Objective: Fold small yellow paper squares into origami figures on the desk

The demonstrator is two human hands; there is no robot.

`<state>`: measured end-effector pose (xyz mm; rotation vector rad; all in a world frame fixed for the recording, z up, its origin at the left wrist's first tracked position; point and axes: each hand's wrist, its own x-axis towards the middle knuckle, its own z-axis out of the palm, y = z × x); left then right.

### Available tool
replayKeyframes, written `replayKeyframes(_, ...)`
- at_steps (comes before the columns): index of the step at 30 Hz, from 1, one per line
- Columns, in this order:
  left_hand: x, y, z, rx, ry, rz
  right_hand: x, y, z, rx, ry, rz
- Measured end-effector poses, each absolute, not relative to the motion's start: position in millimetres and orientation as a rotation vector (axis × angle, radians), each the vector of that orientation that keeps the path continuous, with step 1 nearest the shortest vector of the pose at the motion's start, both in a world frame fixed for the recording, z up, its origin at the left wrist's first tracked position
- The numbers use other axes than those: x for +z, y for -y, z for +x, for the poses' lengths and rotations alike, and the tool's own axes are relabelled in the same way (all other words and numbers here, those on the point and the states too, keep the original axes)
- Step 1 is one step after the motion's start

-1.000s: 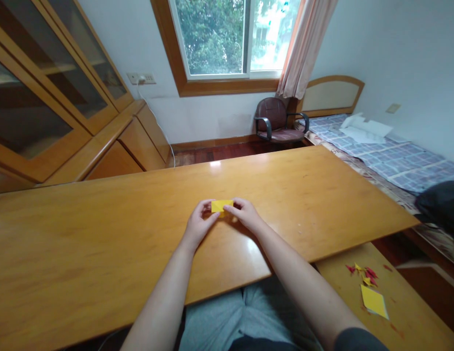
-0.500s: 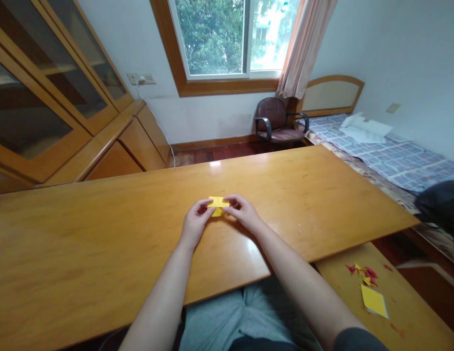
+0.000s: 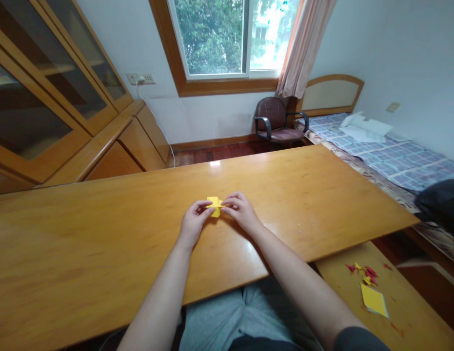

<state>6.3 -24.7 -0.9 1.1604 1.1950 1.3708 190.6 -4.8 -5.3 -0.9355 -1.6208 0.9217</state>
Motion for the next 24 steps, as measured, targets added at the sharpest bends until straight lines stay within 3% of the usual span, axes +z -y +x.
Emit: replayKeyframes(24,-0.9,25.4,6.4,1.300,-1.215,1.223,-7.3,5.2,189.0,0.976,1.632,-0.889)
